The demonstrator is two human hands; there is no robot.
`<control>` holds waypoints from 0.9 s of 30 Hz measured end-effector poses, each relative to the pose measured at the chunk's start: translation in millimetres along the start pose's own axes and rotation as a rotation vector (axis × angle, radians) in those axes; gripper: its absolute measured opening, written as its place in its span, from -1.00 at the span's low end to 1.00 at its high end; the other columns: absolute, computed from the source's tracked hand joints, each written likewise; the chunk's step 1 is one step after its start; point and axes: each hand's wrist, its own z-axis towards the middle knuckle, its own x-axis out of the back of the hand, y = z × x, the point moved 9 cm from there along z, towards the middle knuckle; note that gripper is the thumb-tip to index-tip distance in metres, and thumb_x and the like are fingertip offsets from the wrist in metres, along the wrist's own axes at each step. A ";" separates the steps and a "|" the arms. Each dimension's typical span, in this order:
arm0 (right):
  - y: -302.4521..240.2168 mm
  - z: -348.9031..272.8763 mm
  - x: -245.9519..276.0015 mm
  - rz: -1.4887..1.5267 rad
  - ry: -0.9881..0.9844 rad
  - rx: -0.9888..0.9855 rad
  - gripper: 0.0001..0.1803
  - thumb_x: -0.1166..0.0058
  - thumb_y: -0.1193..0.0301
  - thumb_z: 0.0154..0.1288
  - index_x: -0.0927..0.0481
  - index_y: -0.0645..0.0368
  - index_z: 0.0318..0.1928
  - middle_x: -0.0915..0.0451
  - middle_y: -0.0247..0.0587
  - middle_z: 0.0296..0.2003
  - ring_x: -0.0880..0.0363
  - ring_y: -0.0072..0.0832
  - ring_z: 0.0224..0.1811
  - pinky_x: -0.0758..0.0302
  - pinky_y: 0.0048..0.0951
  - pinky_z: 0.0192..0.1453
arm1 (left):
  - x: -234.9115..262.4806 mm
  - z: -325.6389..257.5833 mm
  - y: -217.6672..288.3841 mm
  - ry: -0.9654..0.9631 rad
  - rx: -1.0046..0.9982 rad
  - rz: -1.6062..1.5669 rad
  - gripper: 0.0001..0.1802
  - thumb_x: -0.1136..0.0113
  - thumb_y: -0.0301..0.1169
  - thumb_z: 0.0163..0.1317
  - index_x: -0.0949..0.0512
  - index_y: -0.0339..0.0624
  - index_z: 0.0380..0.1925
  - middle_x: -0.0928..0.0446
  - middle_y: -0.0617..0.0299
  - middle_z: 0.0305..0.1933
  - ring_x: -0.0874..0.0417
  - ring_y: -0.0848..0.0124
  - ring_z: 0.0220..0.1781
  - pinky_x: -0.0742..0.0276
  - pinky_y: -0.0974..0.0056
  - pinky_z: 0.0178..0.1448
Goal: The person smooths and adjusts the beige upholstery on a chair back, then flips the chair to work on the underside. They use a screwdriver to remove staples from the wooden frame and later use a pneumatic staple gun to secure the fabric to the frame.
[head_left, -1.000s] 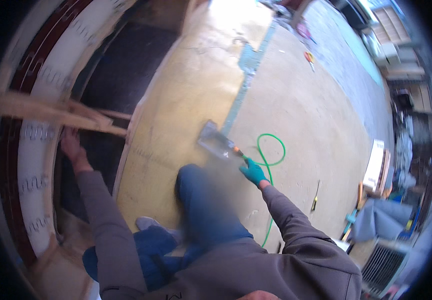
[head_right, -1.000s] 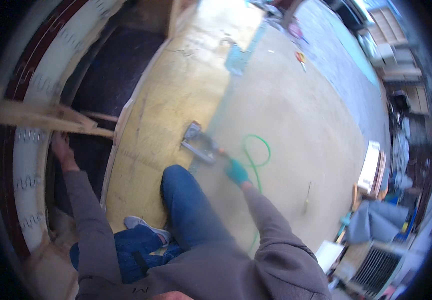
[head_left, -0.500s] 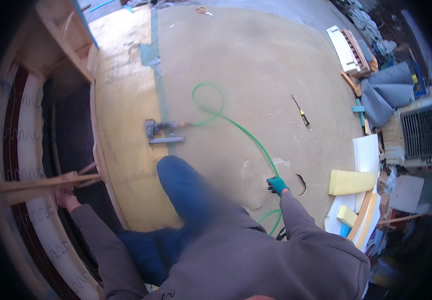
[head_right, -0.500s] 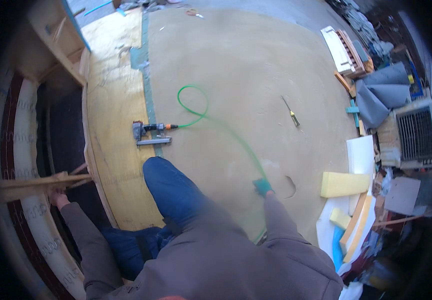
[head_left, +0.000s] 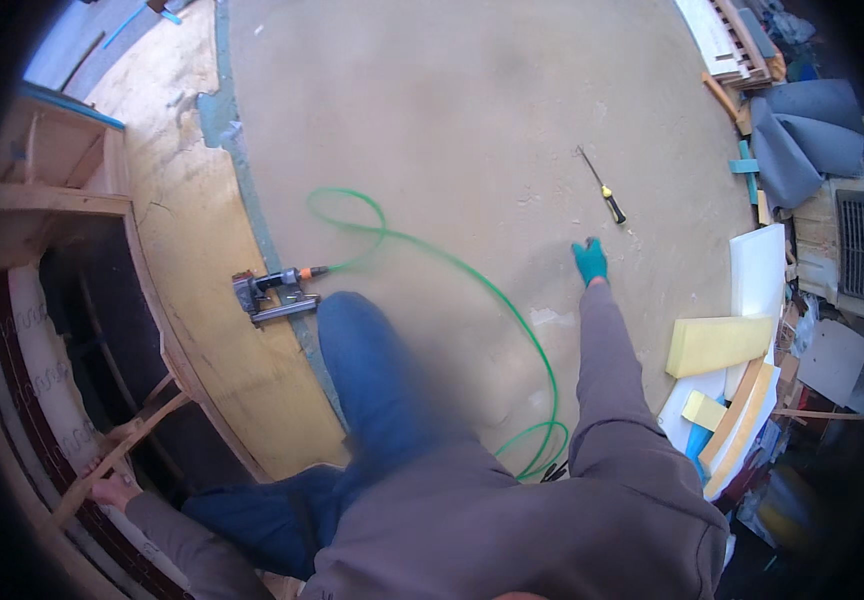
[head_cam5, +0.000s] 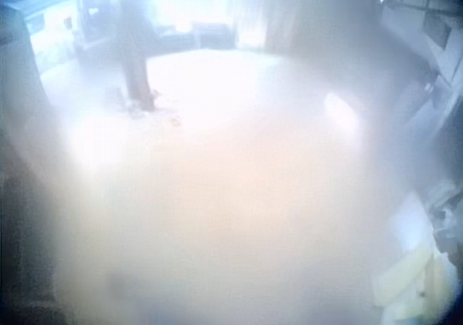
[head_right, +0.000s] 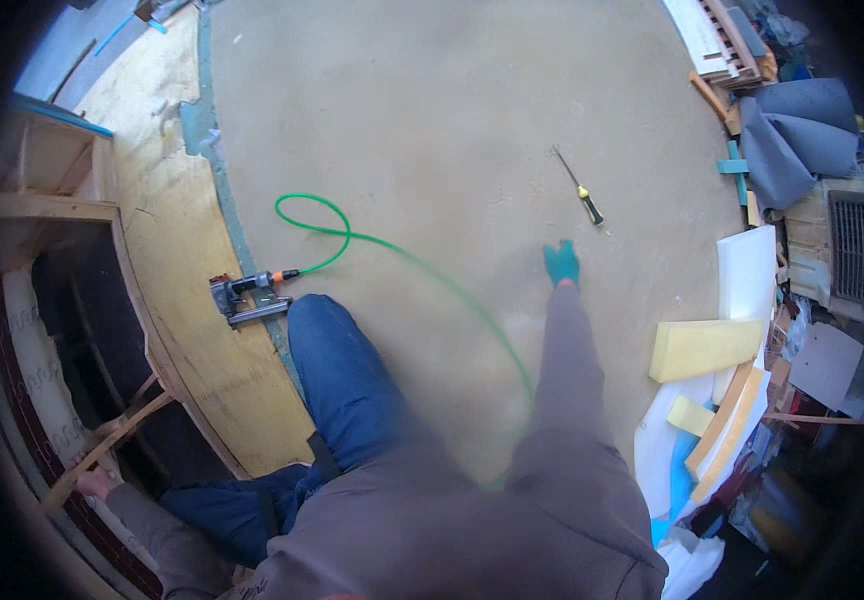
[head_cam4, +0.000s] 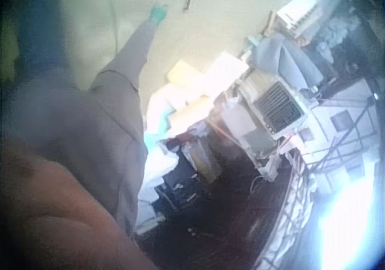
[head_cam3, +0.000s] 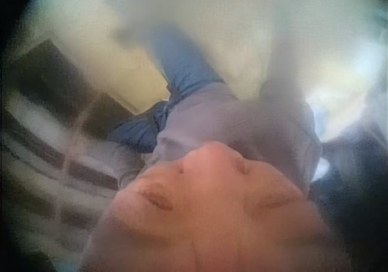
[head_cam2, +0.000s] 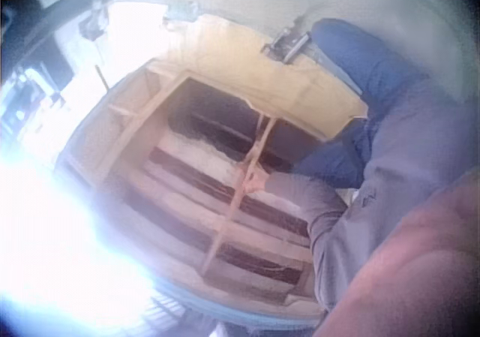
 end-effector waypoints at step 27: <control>-350.8 3.9 -7.8 1.010 -0.815 0.342 -0.43 0.01 0.19 0.72 -0.44 0.25 0.53 -0.61 -0.02 0.37 -0.69 -0.25 0.29 -0.60 -0.11 0.46 | -37.5 -136.4 58.4 0.111 0.108 -0.578 -0.56 0.13 -0.02 0.71 -0.47 -0.06 -0.27 -0.46 0.25 -0.34 -0.53 0.30 -0.27 -0.57 0.09 0.02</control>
